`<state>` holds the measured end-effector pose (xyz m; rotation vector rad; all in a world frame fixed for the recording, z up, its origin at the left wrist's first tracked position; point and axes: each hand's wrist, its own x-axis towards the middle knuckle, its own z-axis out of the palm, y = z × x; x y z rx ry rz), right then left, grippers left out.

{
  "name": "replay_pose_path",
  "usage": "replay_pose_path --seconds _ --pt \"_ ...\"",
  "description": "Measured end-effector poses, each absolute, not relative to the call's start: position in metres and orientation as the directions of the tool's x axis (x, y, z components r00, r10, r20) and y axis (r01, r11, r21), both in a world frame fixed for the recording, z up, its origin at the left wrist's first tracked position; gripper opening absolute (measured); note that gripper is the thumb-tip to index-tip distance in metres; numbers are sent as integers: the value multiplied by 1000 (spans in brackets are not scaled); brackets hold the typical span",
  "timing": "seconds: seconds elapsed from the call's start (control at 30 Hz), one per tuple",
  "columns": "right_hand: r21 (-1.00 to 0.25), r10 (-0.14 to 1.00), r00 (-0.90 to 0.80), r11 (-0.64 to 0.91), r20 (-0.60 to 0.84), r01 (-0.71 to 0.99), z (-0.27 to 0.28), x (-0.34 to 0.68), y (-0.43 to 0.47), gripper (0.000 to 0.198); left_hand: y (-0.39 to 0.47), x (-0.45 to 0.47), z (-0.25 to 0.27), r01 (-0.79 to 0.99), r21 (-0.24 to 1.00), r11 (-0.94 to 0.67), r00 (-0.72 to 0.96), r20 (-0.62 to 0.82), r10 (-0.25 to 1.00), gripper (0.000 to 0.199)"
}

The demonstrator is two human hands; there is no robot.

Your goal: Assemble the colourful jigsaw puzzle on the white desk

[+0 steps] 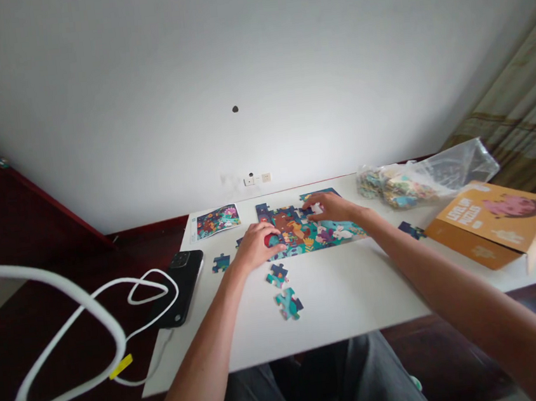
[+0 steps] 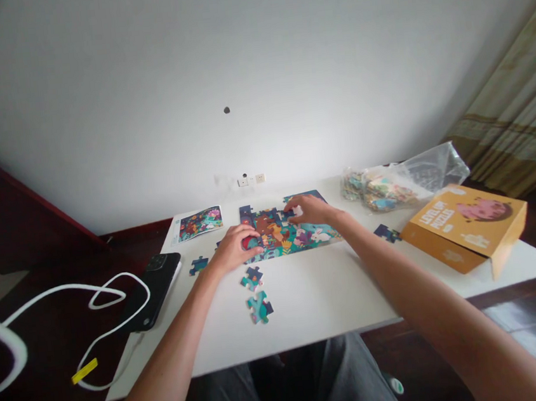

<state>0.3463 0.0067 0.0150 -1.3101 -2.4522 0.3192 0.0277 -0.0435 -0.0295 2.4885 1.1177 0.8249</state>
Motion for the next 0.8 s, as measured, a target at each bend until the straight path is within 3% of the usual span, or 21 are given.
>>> replay_pose_path --seconds 0.23,0.43,0.53,0.63,0.8 --pt "-449 812 -539 577 224 682 0 351 2 34 -48 29 -23 602 492 -629 518 358 777 33" --pt "-443 784 -568 614 248 654 -5 351 4 34 -48 29 -25 600 507 -619 511 353 784 34" --pt "-463 835 -483 549 264 696 -7 353 4 35 -48 29 -25 596 513 -618 510 353 784 34" --pt "-442 873 -385 484 299 755 -8 359 6 39 -47 29 -25 593 516 -618 512 351 784 34" --pt "-363 852 -431 518 296 774 -15 365 11 38 -48 29 -24 595 515 -616 513 347 785 35"
